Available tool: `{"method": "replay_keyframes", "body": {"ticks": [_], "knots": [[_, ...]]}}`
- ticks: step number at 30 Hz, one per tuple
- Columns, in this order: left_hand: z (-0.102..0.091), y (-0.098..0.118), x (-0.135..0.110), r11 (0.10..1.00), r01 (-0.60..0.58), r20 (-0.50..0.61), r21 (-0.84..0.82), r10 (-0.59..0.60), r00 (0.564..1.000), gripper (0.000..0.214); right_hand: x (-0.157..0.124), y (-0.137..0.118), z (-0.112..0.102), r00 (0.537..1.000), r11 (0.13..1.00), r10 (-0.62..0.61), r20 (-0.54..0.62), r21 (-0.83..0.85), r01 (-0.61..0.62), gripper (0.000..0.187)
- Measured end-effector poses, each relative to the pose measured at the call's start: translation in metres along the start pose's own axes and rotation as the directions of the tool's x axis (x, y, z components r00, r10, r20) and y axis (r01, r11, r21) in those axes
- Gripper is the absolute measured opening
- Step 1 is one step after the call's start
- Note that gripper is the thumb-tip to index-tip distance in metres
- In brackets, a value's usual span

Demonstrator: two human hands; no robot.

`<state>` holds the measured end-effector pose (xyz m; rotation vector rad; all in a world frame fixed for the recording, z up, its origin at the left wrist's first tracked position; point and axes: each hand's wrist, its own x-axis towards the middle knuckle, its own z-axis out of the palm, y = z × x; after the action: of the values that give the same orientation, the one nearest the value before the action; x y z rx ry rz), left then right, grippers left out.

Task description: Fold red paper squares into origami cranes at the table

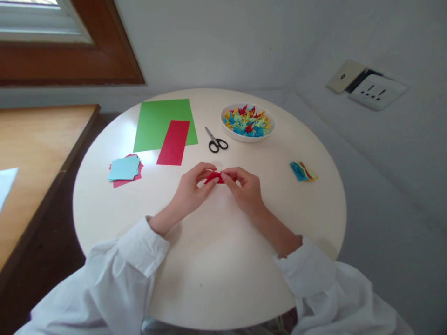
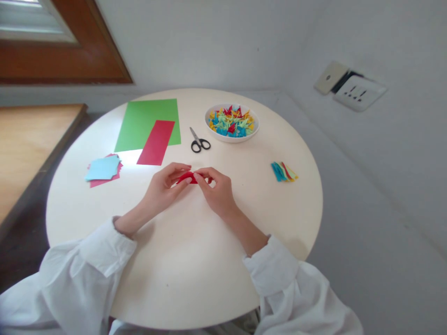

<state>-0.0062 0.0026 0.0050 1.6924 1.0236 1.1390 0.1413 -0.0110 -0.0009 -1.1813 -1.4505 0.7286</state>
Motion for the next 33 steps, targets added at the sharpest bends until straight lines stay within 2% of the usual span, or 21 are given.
{"method": "replay_keyframes", "body": {"ticks": [4, 8, 19, 27, 33], "knots": [[0.000, 0.001, 0.000, 0.999, 0.020, 0.003, 0.047, -0.020, 1.000, 0.007, 0.000, 0.003, 0.001, 0.999, 0.996, 0.038, 0.015, 0.076, -0.039, 0.008], [0.001, 0.003, 0.000, 1.000, 0.018, -0.027, 0.026, -0.017, 0.999, 0.007, -0.001, 0.003, 0.002, 1.000, 0.991, 0.021, -0.004, 0.133, -0.021, 0.005], [0.000, 0.007, -0.001, 0.999, -0.031, -0.076, -0.018, 0.030, 0.997, 0.007, -0.003, 0.002, -0.001, 0.999, 0.994, -0.049, 0.018, 0.103, 0.047, 0.005], [0.002, 0.009, -0.004, 0.999, -0.030, -0.118, 0.018, 0.032, 0.993, 0.006, -0.004, -0.006, 0.004, 0.998, 0.972, 0.057, -0.010, 0.228, -0.053, 0.004], [0.003, 0.009, -0.004, 0.999, -0.041, -0.154, -0.016, 0.038, 0.987, 0.006, -0.005, -0.007, 0.006, 0.992, 0.949, 0.123, -0.015, 0.296, -0.113, 0.006]]}}
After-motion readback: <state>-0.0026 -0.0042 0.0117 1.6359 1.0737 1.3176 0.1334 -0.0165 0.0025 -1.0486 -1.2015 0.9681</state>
